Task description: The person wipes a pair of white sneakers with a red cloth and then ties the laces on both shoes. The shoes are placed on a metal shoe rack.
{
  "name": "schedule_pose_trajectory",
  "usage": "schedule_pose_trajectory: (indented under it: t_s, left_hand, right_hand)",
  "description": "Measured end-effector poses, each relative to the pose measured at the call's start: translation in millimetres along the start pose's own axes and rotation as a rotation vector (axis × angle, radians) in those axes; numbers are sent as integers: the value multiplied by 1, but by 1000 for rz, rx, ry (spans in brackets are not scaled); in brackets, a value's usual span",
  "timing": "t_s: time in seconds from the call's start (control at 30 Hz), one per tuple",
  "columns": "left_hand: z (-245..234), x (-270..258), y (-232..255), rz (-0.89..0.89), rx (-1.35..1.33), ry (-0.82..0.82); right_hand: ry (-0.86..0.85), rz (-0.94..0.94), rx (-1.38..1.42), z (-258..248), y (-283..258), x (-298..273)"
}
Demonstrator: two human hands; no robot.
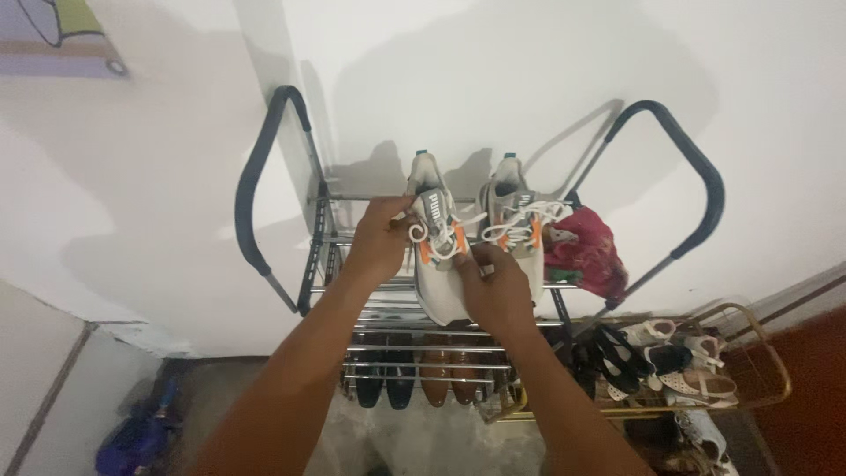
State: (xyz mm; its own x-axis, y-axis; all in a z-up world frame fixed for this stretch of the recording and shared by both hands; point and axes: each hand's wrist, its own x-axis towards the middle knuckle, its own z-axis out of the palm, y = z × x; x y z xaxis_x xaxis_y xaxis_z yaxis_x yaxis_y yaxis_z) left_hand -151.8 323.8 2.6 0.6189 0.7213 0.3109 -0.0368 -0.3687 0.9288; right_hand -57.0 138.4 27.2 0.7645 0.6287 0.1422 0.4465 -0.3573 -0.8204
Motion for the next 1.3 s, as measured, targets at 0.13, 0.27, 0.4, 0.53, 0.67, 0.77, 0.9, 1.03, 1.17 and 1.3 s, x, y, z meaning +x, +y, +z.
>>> schedule_pose_trajectory:
  t_s: [0.13,0.27,0.4,0.53,0.67,0.77,0.9,1.03,1.17,1.3]
  left_hand:
    - [-8,2,-3,-257,-8,-33]
    - [-13,-8,-7,-211,-22,-2]
    - [-14,-26,-10,-14,-25,142]
    - [-17,-36,-9,-105,33,39]
    - [-19,-33,-11,-76,-14,-69]
    - [-22,-24,-14,-75,10,-14]
    - [-26,-12,-18,-328,-258,-16]
    - [-24,-3,-19,-649,-606,34]
    - [-27,-8,-19,-498,-765,-80]
    - [-30,-18,-12,-304,-504,-155]
  right_hand:
    - [-59,-55,-130,13,-5,2]
    - [-170,93,-154,15,-9,0]
    - [-16,-112,-234,9,-11,9]
    - [37,-105,-175,11,-10,25]
    - [1,-223,-31,18,-7,45]
    - [-108,-46,164,19,1,60]
    - [-147,146,499,17,14,68]
    - [-123,260,894,17,17,68]
    - [-158,307,992,13,9,59]
    - [-229,285,606,12,2,44]
